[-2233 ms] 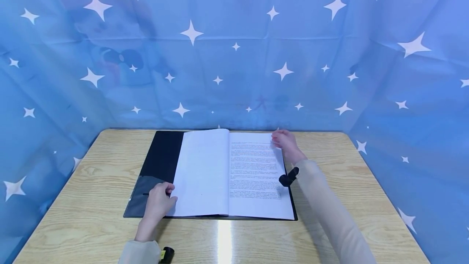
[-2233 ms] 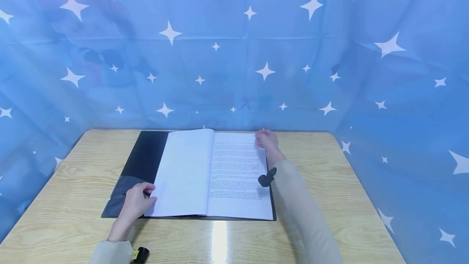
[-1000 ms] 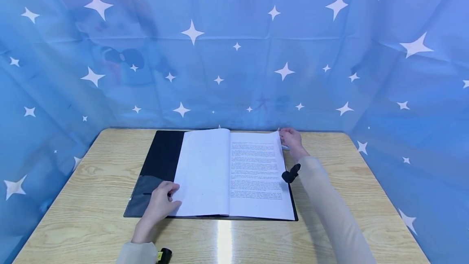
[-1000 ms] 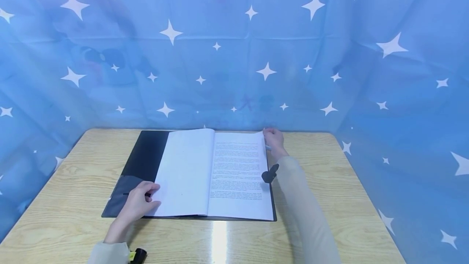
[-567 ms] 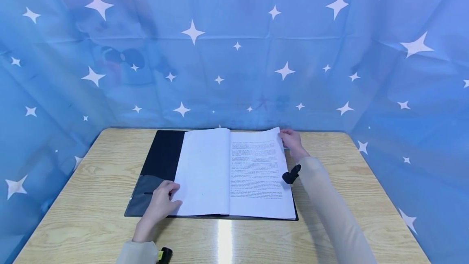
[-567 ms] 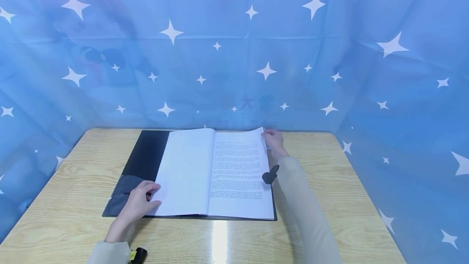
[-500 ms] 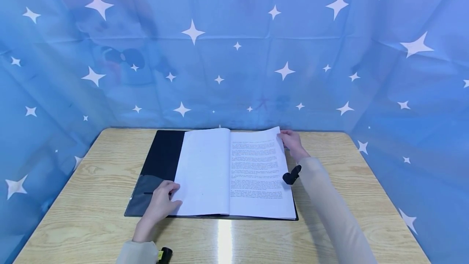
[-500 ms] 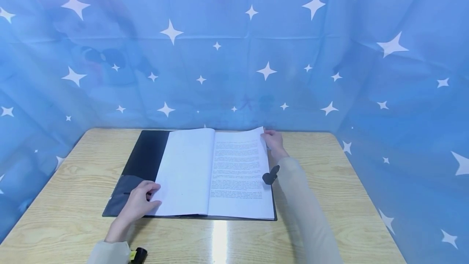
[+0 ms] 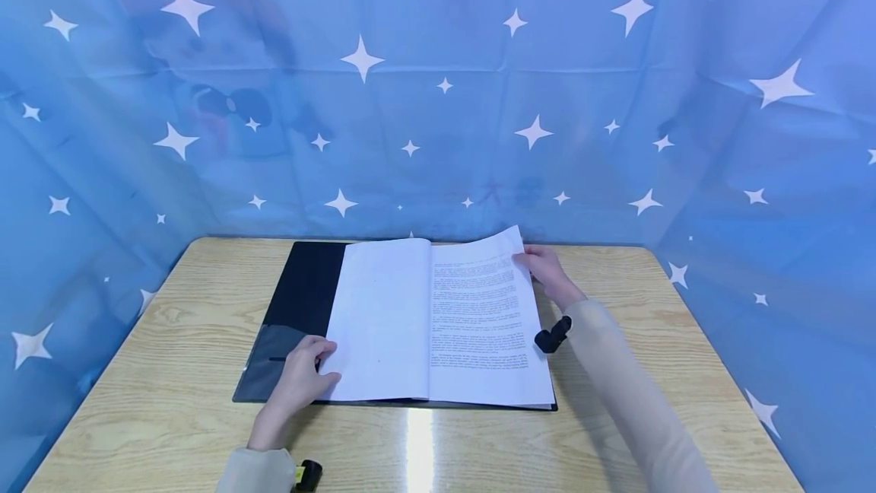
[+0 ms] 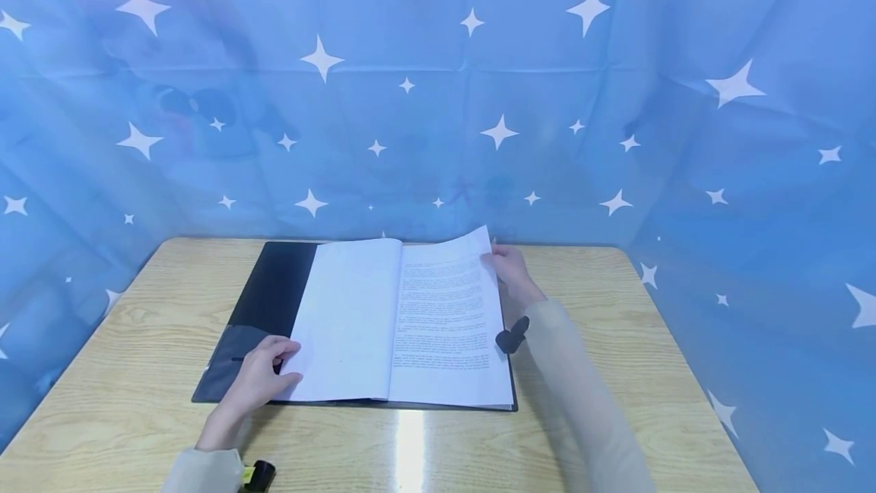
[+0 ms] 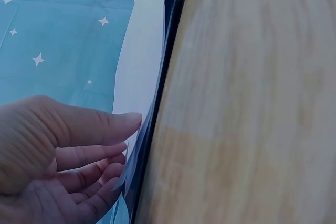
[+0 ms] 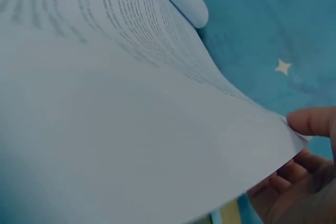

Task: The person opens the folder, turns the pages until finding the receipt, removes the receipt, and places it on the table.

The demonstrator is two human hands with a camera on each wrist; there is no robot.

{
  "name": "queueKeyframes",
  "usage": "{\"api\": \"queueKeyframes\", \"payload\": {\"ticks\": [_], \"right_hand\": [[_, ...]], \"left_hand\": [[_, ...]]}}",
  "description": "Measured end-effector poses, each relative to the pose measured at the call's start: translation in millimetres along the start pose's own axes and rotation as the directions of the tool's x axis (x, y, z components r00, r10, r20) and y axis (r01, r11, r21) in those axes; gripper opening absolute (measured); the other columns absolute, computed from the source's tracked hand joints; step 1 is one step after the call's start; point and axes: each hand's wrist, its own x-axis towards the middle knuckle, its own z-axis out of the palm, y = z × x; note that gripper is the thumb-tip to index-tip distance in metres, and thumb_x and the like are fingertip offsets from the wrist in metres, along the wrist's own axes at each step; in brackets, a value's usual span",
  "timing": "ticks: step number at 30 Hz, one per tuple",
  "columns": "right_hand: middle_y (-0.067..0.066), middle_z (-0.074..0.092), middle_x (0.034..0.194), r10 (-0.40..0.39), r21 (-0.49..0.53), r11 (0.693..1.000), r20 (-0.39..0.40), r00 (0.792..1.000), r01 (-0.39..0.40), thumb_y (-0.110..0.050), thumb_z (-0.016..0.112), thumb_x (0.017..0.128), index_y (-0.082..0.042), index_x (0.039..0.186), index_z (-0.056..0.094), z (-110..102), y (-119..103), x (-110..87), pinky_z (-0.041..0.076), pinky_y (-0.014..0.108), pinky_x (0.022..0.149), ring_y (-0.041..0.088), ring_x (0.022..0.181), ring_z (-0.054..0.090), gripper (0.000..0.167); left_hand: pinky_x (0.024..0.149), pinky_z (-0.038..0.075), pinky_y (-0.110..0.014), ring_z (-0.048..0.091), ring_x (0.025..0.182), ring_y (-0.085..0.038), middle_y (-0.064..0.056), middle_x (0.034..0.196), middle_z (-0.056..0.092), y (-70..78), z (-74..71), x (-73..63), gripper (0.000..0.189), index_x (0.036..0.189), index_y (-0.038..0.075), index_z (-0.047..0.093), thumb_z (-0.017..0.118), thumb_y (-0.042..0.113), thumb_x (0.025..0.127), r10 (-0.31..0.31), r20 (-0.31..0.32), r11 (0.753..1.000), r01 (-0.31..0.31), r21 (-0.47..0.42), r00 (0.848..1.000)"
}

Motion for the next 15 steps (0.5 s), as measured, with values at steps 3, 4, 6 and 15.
{"api": "queueKeyframes", "payload": {"ticks": [3,4,6,15], "right_hand": [[0.019,0.058,0.119,-0.001,0.003,1.0,0.027,1.0,0.001,-0.023,0.049,0.096,-0.002,0.133,0.048,0.0,-3.3,-4.9,0.045,0.032,0.079,0.02,0.091,0.06,0.042],[0.018,0.058,0.119,0.001,0.008,1.0,0.03,1.0,-0.002,-0.023,0.05,0.096,-0.002,0.132,0.048,0.1,-4.8,-6.5,0.045,0.032,0.079,0.019,0.091,0.06,0.042],[0.018,0.058,0.119,0.009,0.013,1.0,0.04,0.999,-0.01,-0.023,0.05,0.096,-0.003,0.133,0.048,0.7,-7.6,-9.7,0.044,0.032,0.079,0.019,0.091,0.06,0.042],[0.02,0.058,0.12,0.001,0.032,0.999,0.098,0.995,-0.004,-0.02,0.05,0.096,0.0,0.134,0.046,3.8,-11.2,-18.5,0.047,0.03,0.073,0.017,0.088,0.063,0.043]], "left_hand": [[0.085,0.047,-0.046,0.056,0.098,-0.034,-0.021,0.108,0.056,0.0,-0.1,0.0,0.04,0.103,-0.01,0.064,0.077,-0.004,0.066,-0.004,0.002,1.0,0.004,-0.001,1.0],[0.085,0.047,-0.046,0.056,0.098,-0.034,-0.021,0.109,0.056,0.1,-0.1,-0.1,0.04,0.103,-0.01,0.064,0.077,-0.004,0.066,-0.006,0.003,1.0,0.006,-0.001,1.0],[0.085,0.047,-0.046,0.056,0.099,-0.034,-0.021,0.109,0.056,0.4,-0.4,-0.5,0.04,0.104,-0.01,0.064,0.076,-0.004,0.067,-0.009,0.006,1.0,0.009,-0.001,1.0],[0.085,0.047,-0.046,0.056,0.099,-0.035,-0.021,0.109,0.056,1.7,-1.1,-1.0,0.039,0.104,-0.01,0.064,0.076,-0.004,0.067,-0.009,0.006,1.0,0.009,-0.004,1.0]]}}
